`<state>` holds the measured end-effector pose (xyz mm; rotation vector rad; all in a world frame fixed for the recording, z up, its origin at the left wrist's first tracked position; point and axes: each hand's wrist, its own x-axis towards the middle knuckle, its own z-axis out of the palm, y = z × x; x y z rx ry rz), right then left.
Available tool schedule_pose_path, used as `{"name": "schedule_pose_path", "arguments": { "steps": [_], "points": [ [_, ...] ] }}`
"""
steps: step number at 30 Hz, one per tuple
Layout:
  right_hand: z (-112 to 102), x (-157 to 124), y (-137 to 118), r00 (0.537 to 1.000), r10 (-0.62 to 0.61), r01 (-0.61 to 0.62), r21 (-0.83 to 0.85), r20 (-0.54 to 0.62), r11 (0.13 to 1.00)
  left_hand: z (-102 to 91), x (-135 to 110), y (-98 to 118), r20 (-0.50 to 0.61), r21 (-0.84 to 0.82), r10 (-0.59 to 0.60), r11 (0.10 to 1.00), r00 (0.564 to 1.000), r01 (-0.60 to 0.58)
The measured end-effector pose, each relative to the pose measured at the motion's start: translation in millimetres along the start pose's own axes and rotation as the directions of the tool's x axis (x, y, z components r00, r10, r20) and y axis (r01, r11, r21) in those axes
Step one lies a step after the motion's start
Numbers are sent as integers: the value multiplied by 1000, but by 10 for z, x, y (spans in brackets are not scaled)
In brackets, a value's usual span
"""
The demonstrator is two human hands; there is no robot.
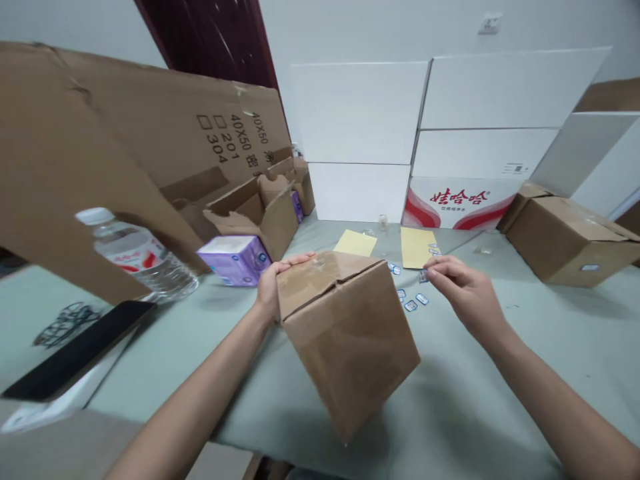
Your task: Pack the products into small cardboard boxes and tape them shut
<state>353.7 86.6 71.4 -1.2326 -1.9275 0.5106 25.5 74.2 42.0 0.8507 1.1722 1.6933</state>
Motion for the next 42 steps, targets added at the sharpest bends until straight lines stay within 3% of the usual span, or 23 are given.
{"name": "schedule_pose_path", "arguments": {
  "steps": [5, 9, 21, 25, 32, 35, 42],
  "points": [
    [-128, -447, -723, 936, -336, 352, 203, -110, 914, 8, -6, -17, 9, -40, 2, 999, 1000, -2],
    [-119, -587, -943, 874, -480, 486, 159, -78, 859, 4, 6, -40, 26, -53, 12, 999, 1000, -10],
    [-170, -560, -1014, 869, -478, 464, 121, 127, 877, -3, 6, -59, 44, -63, 33, 998, 998, -30],
    [-170, -541, -1022, 833, -512, 491, 148, 211, 859, 4, 3, -59, 44, -57, 34, 998, 998, -32],
    [-82, -550, -994, 780, -589, 577, 122, 211, 807, 5, 4, -60, 47, -57, 30, 998, 998, -27],
    [-27, -541, -993, 736, -648, 659, 10, 194, 752, 4, 3, -61, 47, -60, 32, 998, 998, -29],
    [-16, -477, -1013, 561, -807, 824, -218, 185, 523, 3, 2, -64, 61, -72, 34, 997, 998, -30]
  ]
}}
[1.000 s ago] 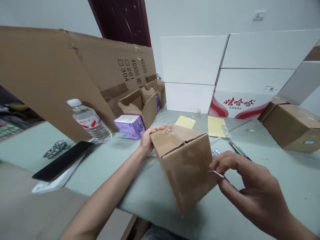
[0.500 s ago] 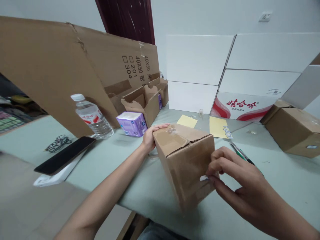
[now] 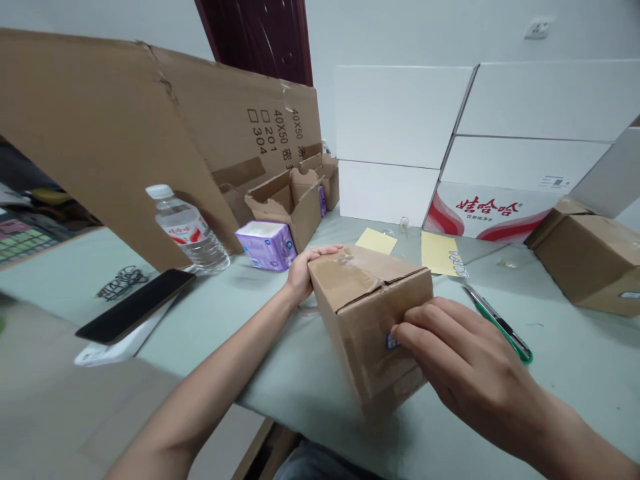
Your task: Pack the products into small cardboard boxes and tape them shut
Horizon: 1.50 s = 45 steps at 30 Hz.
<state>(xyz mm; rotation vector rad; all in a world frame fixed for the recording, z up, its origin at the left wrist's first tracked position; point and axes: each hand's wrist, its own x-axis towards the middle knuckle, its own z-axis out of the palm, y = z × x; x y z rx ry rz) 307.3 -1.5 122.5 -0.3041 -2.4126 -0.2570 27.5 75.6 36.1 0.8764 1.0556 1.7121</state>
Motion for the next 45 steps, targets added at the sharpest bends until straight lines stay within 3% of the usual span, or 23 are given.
{"name": "schedule_pose_path", "arguments": {
  "steps": [4, 7, 9, 12, 16, 20, 25, 31, 35, 41, 45],
  "points": [
    [1, -7, 27, 999, -33, 33, 2, -11, 999, -7, 19, -19, -6, -6, -1, 1000, 1000, 1],
    [72, -54, 33, 987, 114, -112, 27, -109, 993, -16, 28, -30, -10, 1, -10, 1000, 1000, 10],
    [153, -103, 23, 951, 264, -253, 86, -159, 964, -20, 28, -31, -5, 11, -16, 1000, 1000, 16],
    [295, -193, -7, 887, 453, -427, 215, -89, 878, -18, 19, -22, 4, 25, -14, 1000, 1000, 14],
    [441, -310, 1, 786, 616, -578, 410, 49, 706, -10, 4, -9, 4, 40, -5, 999, 1000, 5],
    [519, -390, 84, 756, 643, -566, 618, 125, 545, -7, -4, -8, -4, 50, 1, 999, 1000, -1],
    [510, -407, 97, 733, 661, -562, 690, 160, 456, 10, -20, -6, -7, 52, 18, 998, 1000, -17],
    [413, -346, 17, 712, 683, -649, 523, 164, 552, 38, -59, 8, 11, 73, 53, 996, 999, -54],
    [410, -354, -12, 722, 681, -640, 490, 120, 592, 43, -68, 12, 25, 91, 63, 994, 998, -65],
    [393, -386, -38, 807, 591, -529, 463, 14, 711, 90, -92, 43, 52, 121, 54, 991, 997, -60],
    [397, -441, 19, 867, 498, -448, 499, 38, 742, 109, -99, 61, 56, 129, 44, 990, 997, -51]
  ]
}}
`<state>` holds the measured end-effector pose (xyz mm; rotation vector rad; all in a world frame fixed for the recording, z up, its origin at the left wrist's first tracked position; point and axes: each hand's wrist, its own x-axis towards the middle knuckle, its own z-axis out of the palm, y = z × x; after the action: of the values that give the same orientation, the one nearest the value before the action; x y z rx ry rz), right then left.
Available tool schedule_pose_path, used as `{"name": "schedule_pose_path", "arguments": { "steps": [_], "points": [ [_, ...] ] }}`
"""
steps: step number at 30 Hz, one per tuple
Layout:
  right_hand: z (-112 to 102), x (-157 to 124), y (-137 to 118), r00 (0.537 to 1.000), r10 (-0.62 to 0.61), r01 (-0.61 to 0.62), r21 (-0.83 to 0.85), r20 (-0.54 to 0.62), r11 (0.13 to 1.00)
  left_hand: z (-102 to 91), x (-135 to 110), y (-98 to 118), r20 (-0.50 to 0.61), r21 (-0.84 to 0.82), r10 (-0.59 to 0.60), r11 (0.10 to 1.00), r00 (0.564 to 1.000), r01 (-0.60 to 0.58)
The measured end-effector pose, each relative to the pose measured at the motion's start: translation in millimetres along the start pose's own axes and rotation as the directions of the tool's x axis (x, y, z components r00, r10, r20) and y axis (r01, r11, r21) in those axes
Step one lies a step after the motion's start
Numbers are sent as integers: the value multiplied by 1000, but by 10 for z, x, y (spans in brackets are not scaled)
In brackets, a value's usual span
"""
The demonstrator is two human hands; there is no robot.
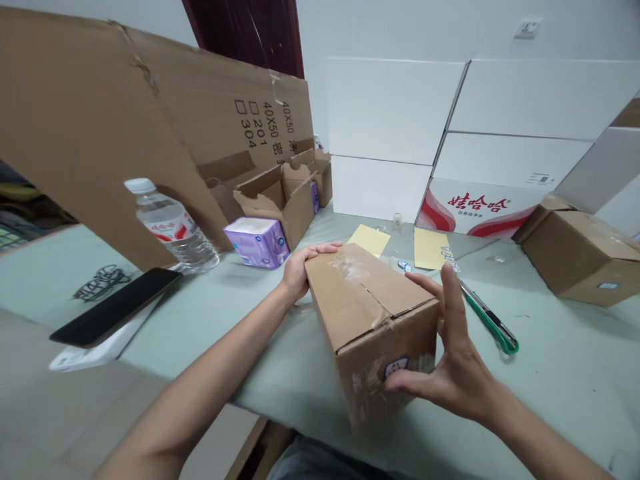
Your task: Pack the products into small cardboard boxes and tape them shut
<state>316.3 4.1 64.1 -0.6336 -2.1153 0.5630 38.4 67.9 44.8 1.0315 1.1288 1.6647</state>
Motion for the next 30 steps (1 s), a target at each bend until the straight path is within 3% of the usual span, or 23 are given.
{"name": "schedule_pose_path", "arguments": {
  "steps": [3, 7, 12, 17, 21, 24, 27, 30],
  "points": [
    [-24, -27, 84, 997, 50, -56, 107, 57, 993, -3, 3, 0, -1, 1, 5, 1000, 1000, -5],
    [-32, -55, 142, 988, 147, -153, 210, 45, 966, -7, 0, -3, -5, 8, 5, 1000, 1000, -5],
    [-19, -42, 139, 992, 123, -126, 223, 29, 967, -9, 6, -5, -6, 22, 2, 1000, 1000, -2],
    [-82, -137, 17, 985, 138, -129, 85, -105, 988, 2, -6, -43, -72, 41, 24, 999, 997, -21],
    [-139, -299, -134, 987, 152, -159, -143, -61, 977, 52, -141, -95, -155, 75, 94, 994, 983, -84],
    [-102, -341, -161, 969, 232, -245, -258, -79, 935, 117, -309, -119, -160, 110, 166, 983, 973, -149],
    [-105, -352, -116, 942, 299, -330, -253, -153, 910, 196, -472, -102, -126, 102, 199, 977, 972, -187],
    [-348, -526, -41, 909, 333, -386, -200, -252, 901, 224, -564, -37, -106, 24, 218, 976, 970, -216]
  ]
}}
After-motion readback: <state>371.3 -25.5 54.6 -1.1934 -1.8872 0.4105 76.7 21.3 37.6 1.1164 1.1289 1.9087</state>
